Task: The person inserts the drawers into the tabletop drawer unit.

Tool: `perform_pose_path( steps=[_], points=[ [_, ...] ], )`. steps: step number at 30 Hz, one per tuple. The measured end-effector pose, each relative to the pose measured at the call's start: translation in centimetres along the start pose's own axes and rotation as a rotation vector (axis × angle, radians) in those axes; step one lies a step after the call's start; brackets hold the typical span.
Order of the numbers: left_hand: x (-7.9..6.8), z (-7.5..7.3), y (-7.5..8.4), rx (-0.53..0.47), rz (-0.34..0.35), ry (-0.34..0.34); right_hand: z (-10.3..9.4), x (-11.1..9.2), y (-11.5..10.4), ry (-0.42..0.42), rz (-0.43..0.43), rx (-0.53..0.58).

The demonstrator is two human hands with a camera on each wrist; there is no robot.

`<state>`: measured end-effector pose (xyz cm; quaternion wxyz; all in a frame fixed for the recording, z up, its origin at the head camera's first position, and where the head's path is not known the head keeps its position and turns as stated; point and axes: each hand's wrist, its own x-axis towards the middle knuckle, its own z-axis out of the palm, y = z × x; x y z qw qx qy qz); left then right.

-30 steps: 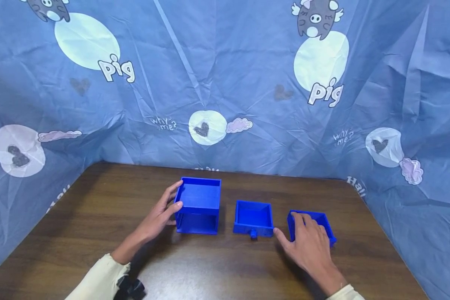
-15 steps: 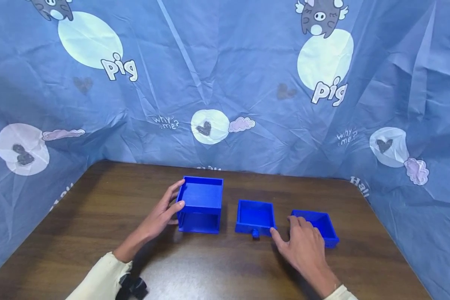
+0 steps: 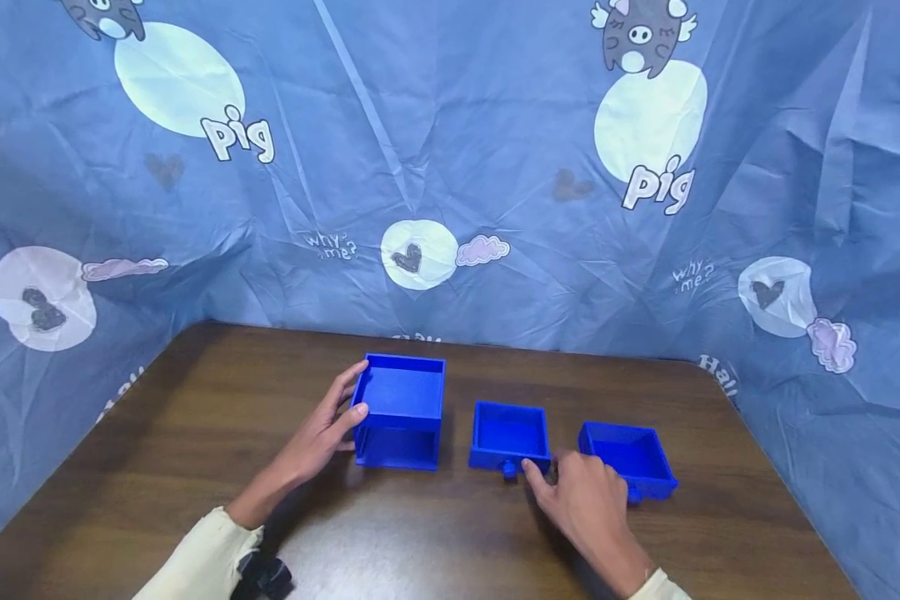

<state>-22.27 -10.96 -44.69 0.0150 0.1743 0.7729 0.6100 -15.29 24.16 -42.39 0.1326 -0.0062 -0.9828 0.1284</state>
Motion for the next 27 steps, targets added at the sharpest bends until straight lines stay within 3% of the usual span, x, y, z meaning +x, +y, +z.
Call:
perform_pose_path(
  steps=[5,9,16,27],
  points=[
    [-0.2,0.1,-0.2,0.016,-0.008,0.013,0.0,0.0,-0.9,-0.071,0.056,-0.020],
    [-0.4,0.3,-0.5,0.003,-0.010,0.016,0.1,-0.1,-1.4,-0.141,0.053,-0.030],
    [-0.1,0.3,-0.3,0.003,-0.005,0.008,0.6,0.1,-1.9,-0.081,0.007,-0.031],
    [0.0,-0.1,0.1,0.016,-0.018,0.000,1.0,0.5,-2.7,-0.123,0.004,-0.067]
  ],
)
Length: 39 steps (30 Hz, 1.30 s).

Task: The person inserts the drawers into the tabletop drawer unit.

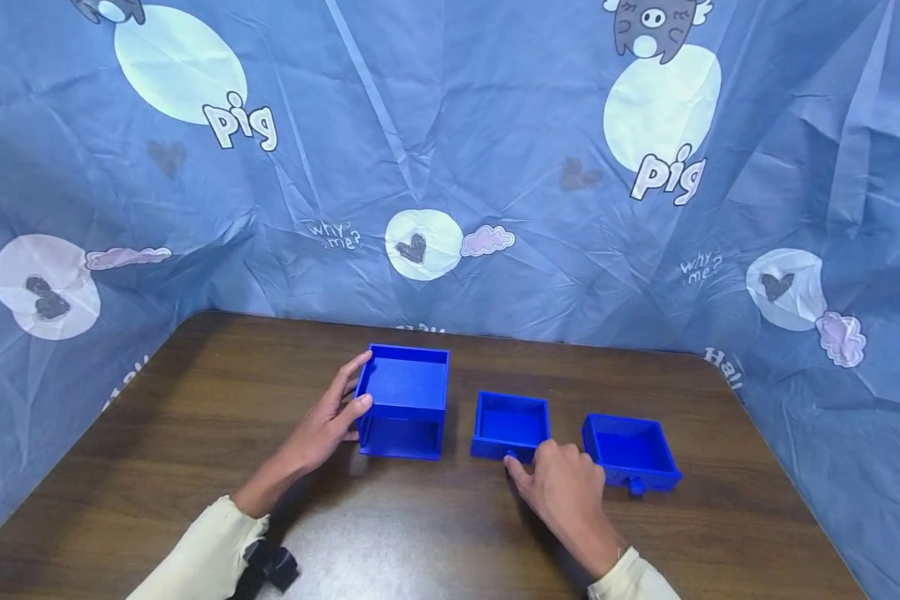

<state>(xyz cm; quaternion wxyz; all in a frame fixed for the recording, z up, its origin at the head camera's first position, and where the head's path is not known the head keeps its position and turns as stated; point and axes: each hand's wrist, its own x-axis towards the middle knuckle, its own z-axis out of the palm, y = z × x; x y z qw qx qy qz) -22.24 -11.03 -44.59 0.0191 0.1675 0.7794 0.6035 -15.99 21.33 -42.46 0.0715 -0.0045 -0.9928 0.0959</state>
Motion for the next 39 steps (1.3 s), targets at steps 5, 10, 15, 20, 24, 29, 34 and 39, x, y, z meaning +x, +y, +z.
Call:
perform_pose_path(
  steps=[5,10,15,20,24,29,34,39],
  points=[
    [0.1,0.1,0.1,0.001,-0.002,0.001,0.3,0.3,-0.2,0.010,-0.011,-0.011],
    [0.0,0.0,0.1,-0.002,-0.006,0.003,0.7,0.6,-0.5,0.030,-0.021,-0.004],
    [-0.1,-0.1,0.0,0.008,0.000,0.001,0.9,0.8,-0.7,0.025,-0.029,-0.008],
    [0.1,0.0,-0.1,0.010,0.011,0.001,1.0,1.1,-1.0,0.044,-0.040,-0.017],
    [0.0,0.1,-0.2,-0.001,0.021,0.000,1.2,1.3,-1.3,0.051,-0.045,-0.030],
    [0.0,0.2,-0.2,-0.007,0.015,-0.003,1.3,1.6,-1.3,0.054,-0.026,-0.026],
    [0.0,0.2,-0.1,0.004,0.004,0.005,1.1,2.1,-0.9,0.068,0.017,0.037],
    [0.1,0.3,-0.1,0.008,0.003,0.010,1.0,2.4,-0.5,0.115,0.104,0.170]
  ],
)
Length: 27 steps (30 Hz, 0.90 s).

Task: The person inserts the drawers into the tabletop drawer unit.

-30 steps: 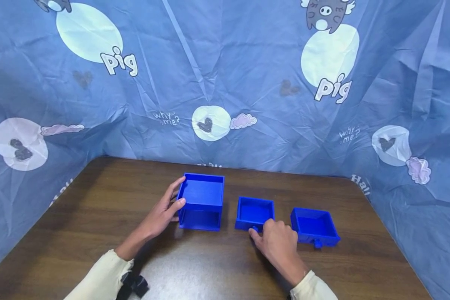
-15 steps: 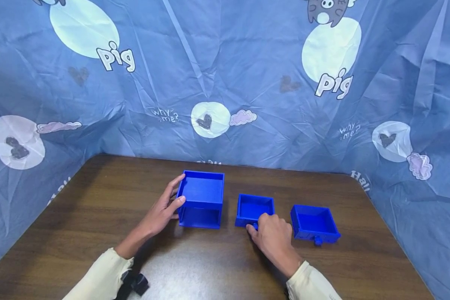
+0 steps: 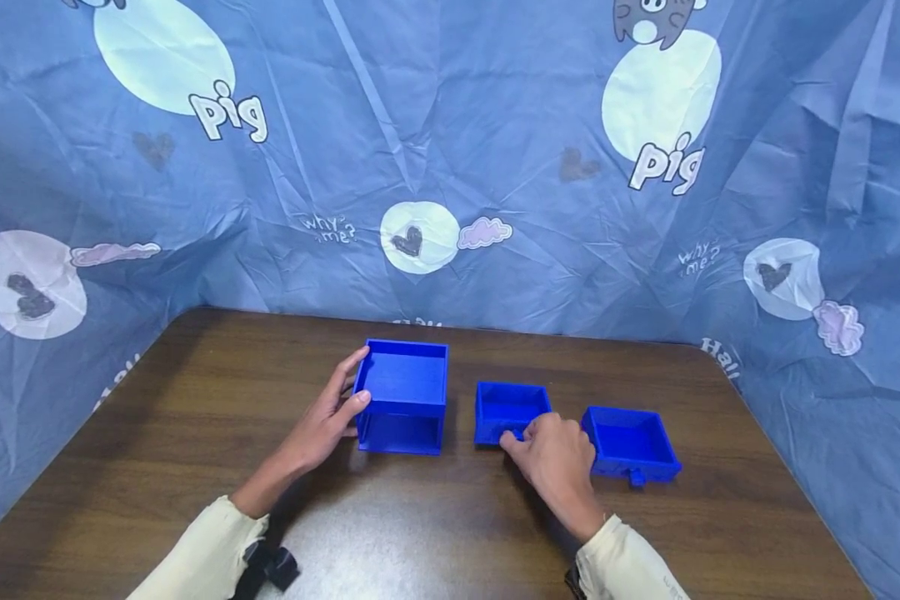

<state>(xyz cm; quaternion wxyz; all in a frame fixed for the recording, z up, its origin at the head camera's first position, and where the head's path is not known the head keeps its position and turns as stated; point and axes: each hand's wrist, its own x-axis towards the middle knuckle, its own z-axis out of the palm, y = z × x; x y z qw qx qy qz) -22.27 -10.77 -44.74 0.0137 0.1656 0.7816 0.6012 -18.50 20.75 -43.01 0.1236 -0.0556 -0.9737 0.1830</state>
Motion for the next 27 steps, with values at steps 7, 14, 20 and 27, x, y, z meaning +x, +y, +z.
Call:
perform_pose_path(
  steps=[7,14,20,27],
  points=[
    [0.0,0.0,-0.1,0.003,0.006,0.002,0.4,-0.1,0.5,0.087,0.030,0.155],
    [0.0,-0.1,-0.1,0.005,0.001,0.004,0.3,-0.1,0.6,0.100,0.060,0.168],
    [0.0,0.0,0.0,0.017,-0.005,0.007,0.0,-0.4,0.4,0.104,0.059,0.176],
    [0.0,0.0,0.0,0.016,-0.009,0.010,-0.1,-1.0,0.1,0.162,0.082,0.215]
  ],
)
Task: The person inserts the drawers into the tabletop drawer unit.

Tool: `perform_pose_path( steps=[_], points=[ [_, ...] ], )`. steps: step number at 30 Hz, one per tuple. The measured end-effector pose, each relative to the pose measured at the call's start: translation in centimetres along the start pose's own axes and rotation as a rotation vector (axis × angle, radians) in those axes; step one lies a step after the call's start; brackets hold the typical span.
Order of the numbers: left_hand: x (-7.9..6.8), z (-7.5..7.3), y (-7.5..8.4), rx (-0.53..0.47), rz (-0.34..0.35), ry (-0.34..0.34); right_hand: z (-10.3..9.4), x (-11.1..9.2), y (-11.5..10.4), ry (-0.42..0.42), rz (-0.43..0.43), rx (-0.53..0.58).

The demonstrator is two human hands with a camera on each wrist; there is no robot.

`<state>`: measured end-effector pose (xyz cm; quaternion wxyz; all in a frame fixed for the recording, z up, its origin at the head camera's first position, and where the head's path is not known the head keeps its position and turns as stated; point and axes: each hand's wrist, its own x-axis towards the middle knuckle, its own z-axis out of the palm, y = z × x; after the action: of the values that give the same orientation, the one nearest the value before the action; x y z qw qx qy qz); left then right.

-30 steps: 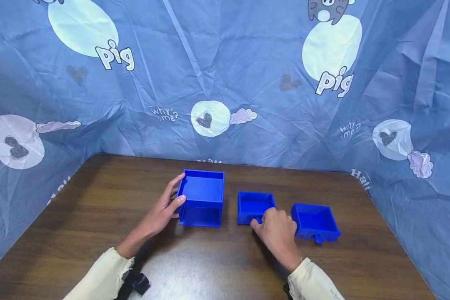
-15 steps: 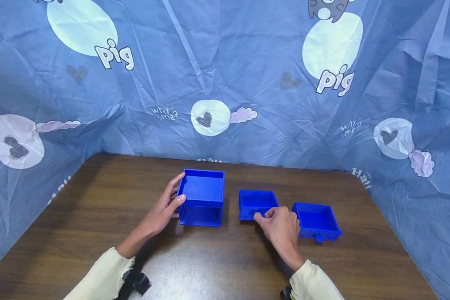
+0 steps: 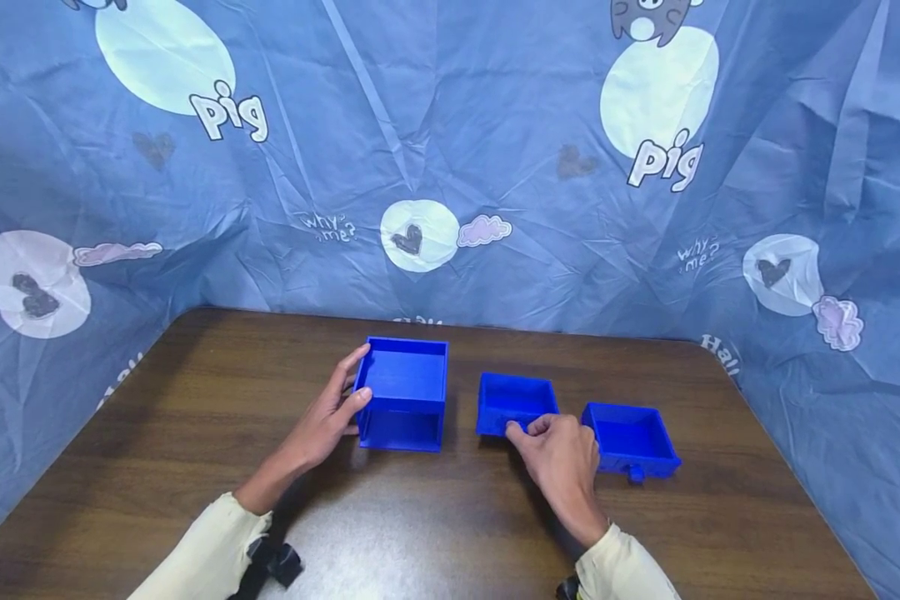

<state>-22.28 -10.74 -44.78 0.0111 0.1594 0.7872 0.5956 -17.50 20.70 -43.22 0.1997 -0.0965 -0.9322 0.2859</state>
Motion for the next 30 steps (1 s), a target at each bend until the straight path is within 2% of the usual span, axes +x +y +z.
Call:
perform_pose_path(
  steps=[7,16,30],
  points=[
    [-0.2,-0.2,0.2,0.000,-0.012,-0.002,-0.4,-1.1,-0.9,0.018,0.011,0.024],
    [-1.2,-0.7,3.9,-0.005,-0.025,-0.020,-0.8,-2.8,-2.2,0.006,-0.049,0.034],
    [-1.1,-0.5,3.8,-0.075,-0.030,-0.051,-1.2,-4.7,-2.5,0.036,-0.104,0.020]
  ],
)
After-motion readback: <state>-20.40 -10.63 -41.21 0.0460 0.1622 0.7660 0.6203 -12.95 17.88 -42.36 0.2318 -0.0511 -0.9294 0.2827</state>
